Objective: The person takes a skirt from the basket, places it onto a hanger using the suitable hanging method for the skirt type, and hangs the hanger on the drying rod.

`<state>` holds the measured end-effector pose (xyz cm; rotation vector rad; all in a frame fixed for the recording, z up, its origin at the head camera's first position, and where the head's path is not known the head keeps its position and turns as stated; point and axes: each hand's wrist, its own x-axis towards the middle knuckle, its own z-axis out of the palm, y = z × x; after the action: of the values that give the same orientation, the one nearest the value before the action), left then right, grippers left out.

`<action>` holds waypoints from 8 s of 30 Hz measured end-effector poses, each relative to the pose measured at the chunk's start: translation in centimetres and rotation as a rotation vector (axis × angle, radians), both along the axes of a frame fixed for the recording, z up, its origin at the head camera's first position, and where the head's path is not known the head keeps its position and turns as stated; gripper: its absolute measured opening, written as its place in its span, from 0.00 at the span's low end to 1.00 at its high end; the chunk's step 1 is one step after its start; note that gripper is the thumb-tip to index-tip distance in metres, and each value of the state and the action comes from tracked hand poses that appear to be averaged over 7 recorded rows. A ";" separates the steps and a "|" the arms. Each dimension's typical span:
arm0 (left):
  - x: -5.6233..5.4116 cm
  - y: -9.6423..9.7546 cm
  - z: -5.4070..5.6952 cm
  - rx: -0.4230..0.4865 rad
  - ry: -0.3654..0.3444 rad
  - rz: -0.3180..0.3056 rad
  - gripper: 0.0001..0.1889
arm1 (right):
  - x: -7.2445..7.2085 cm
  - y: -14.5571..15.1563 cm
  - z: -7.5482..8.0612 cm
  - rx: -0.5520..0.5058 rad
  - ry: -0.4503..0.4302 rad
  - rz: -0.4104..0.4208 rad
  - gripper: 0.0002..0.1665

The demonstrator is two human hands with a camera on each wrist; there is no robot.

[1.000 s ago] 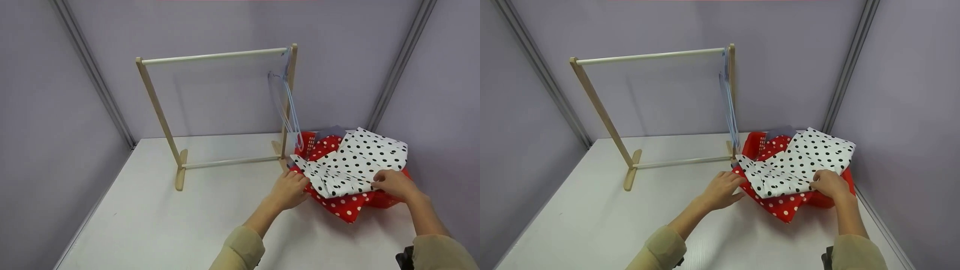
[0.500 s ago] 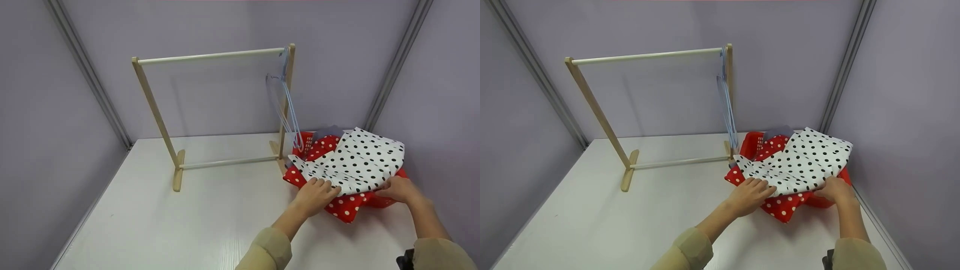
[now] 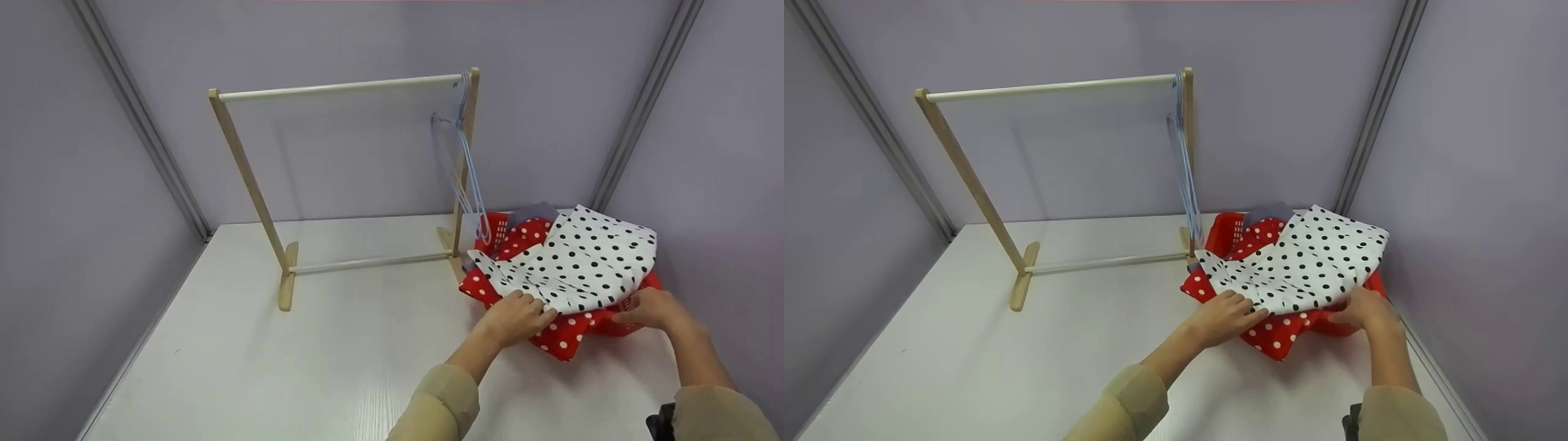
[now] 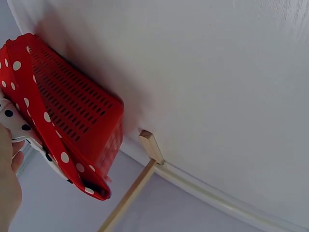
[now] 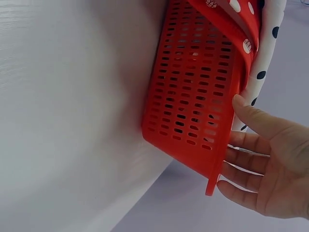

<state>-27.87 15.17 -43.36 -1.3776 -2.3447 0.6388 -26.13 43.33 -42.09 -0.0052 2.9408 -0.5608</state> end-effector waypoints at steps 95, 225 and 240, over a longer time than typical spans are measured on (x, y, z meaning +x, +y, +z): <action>-6.6 -30.1 2.0 1.272 -0.093 0.327 0.06 | 0.5 0.0 0.3 -0.148 -0.091 -0.147 0.32; -6.6 -28.4 4.1 0.942 -0.030 0.278 0.06 | -6.6 -32.9 -5.1 -0.111 0.429 0.463 0.10; -5.9 -26.7 3.0 0.843 -0.002 -0.014 0.08 | -8.5 -37.5 1.3 -0.203 0.478 0.416 0.18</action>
<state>-33.80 -11.49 -40.33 -0.9759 -2.1767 -0.3469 -34.63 5.86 -40.81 -0.8633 3.1534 -0.8828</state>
